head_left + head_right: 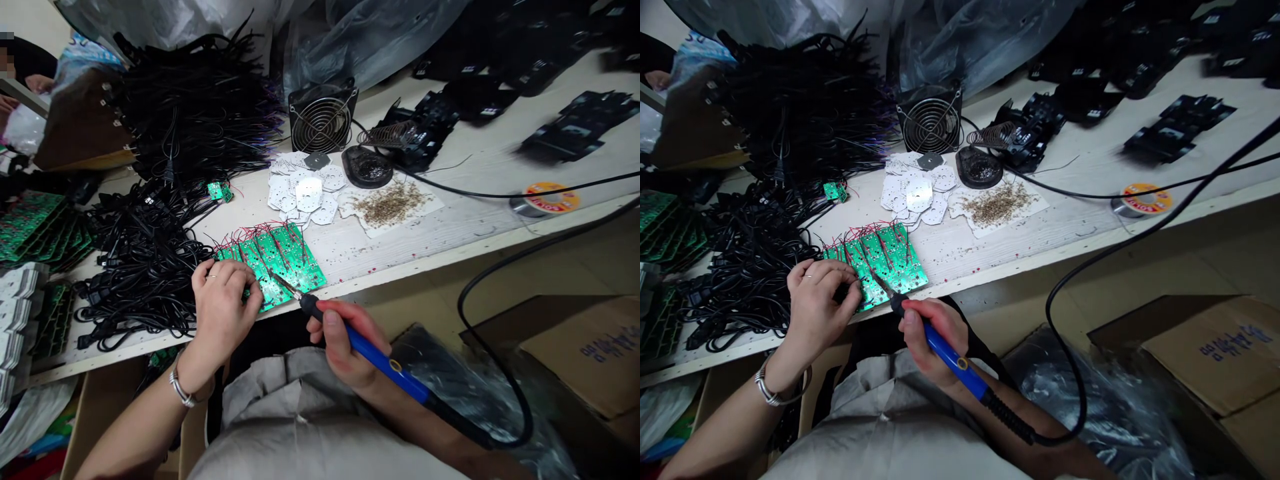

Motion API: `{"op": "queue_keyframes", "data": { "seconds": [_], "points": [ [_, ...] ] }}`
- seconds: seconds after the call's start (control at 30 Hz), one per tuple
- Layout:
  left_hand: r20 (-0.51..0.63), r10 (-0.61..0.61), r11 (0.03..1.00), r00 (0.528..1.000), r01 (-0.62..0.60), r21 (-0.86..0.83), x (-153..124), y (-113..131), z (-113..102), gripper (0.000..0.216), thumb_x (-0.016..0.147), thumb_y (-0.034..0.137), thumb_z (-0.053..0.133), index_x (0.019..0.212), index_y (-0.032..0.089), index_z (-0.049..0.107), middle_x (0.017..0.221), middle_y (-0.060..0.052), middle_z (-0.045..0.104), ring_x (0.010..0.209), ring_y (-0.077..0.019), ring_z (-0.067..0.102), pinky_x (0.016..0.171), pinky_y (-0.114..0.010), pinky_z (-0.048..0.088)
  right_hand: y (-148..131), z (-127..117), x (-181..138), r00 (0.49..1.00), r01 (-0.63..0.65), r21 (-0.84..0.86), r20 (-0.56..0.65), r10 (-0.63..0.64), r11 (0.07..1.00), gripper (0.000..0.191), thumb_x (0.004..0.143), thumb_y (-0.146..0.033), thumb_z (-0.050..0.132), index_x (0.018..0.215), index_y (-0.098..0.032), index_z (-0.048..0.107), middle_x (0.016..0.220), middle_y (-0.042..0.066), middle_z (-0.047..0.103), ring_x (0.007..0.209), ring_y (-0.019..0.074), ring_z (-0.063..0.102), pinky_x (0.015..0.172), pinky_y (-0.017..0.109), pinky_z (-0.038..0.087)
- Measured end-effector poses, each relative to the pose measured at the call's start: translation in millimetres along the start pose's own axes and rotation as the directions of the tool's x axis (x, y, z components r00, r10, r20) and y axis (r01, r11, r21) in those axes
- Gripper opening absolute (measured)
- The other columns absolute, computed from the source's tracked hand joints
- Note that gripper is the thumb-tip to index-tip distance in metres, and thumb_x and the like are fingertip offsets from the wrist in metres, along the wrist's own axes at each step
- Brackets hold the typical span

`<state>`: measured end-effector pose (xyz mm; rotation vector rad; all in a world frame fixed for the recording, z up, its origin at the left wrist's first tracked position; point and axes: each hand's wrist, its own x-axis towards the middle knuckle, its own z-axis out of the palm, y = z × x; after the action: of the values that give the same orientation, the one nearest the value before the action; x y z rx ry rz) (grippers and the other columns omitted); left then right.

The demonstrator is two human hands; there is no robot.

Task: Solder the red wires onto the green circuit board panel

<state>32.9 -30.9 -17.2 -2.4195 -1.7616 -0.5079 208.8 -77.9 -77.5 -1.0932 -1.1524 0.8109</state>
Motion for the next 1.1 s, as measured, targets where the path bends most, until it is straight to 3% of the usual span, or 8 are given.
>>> {"op": "queue_keyframes", "data": {
  "seconds": [0.37, 0.57, 1.1],
  "points": [
    [-0.010, 0.004, 1.000, 1.000, -0.004, 0.003, 0.4, 1.6, -1.1, 0.011, 0.087, 0.019, 0.055, 0.076, 0.021, 0.057, 0.086, -0.001, 0.071, 0.086, -0.0204, 0.064, 0.096, -0.043, 0.032, -3.2, 0.1, 1.8, 1.000, 0.001, -0.009, 0.005, -0.001, 1.000, 0.010, 0.093, -0.026, 0.055, 0.096, -0.027, 0.064, 0.062, -0.004, 0.067, 0.056, 0.0143, 0.066, 0.059, 0.030, 0.058],
    [0.046, -0.046, 0.996, 0.998, 0.049, -0.072, 2.8, 0.1, -4.6, 0.014, 0.088, 0.021, 0.053, 0.076, 0.020, 0.060, 0.086, -0.001, 0.071, 0.088, -0.0199, 0.065, 0.096, -0.042, 0.032, -2.3, 0.8, 3.1, 1.000, -0.004, -0.003, -0.015, 0.004, 1.000, 0.013, 0.094, -0.030, 0.054, 0.095, -0.023, 0.065, 0.060, -0.003, 0.067, 0.052, 0.0128, 0.064, 0.054, 0.027, 0.056],
    [0.177, -0.035, 0.989, 0.984, 0.009, 0.147, 17.9, 3.9, -9.6, 0.021, 0.087, 0.022, 0.051, 0.071, 0.019, 0.064, 0.081, -0.003, 0.072, 0.084, -0.0239, 0.063, 0.088, -0.043, 0.037, -9.7, 2.5, 14.3, 0.995, -0.038, -0.113, 0.092, 0.049, 0.993, 0.015, 0.094, -0.032, 0.054, 0.089, -0.022, 0.064, 0.060, -0.002, 0.066, 0.063, 0.0149, 0.069, 0.054, 0.025, 0.054]
  ]
}}
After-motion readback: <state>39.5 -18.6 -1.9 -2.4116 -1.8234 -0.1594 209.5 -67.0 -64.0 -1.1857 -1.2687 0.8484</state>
